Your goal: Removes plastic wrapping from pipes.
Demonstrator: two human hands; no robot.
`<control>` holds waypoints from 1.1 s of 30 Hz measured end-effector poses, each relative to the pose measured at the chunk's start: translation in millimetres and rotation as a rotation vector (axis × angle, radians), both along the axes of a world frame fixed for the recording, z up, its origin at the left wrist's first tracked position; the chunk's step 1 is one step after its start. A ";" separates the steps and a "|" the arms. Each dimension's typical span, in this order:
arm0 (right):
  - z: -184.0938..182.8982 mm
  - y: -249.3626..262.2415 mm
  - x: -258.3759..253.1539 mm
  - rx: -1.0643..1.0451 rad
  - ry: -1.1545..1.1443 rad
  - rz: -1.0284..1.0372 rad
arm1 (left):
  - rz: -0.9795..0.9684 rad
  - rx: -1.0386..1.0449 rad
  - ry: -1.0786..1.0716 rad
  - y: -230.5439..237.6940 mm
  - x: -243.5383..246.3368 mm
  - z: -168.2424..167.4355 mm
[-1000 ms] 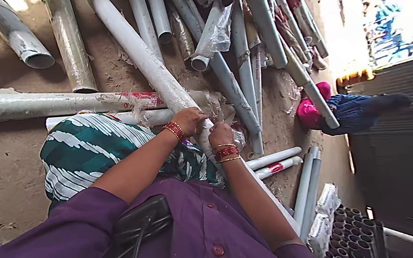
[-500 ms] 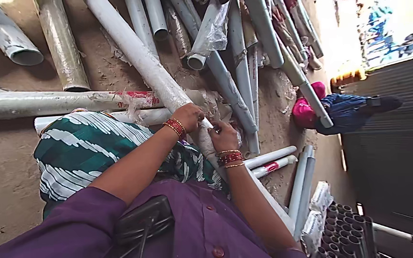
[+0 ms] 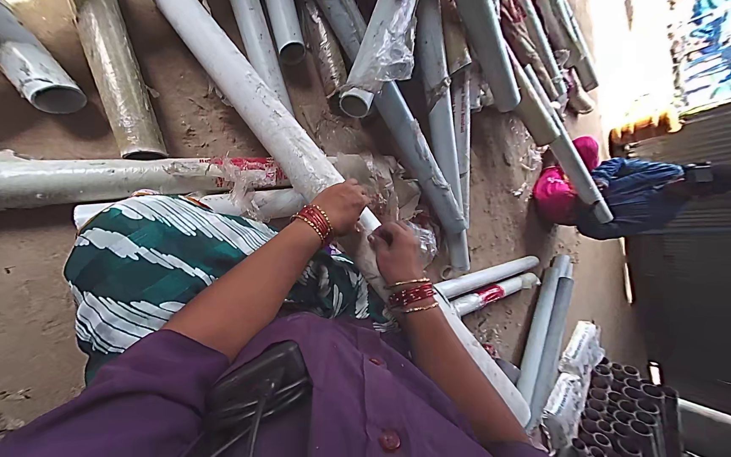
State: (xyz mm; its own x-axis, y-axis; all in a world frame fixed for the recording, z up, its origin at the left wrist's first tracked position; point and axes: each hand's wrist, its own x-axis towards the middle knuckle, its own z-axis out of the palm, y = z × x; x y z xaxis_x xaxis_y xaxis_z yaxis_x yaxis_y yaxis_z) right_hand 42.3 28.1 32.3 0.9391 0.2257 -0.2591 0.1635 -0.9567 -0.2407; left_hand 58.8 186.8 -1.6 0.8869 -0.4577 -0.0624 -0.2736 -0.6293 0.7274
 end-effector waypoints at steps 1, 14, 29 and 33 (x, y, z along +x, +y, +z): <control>8.0 -11.2 -2.6 0.025 -0.068 -0.049 | -0.084 0.164 0.181 6.2 -4.6 45.8; 27.4 -125.8 -94.4 -0.375 -0.221 -0.044 | -0.020 0.071 0.026 -6.7 20.2 -33.0; 34.5 -118.5 -78.8 -0.315 -0.149 -0.095 | 0.208 0.051 0.009 17.5 -15.3 -24.3; 23.4 -116.9 -89.4 -0.330 -0.262 -0.049 | 0.094 -0.103 -0.024 -17.2 -7.7 -20.7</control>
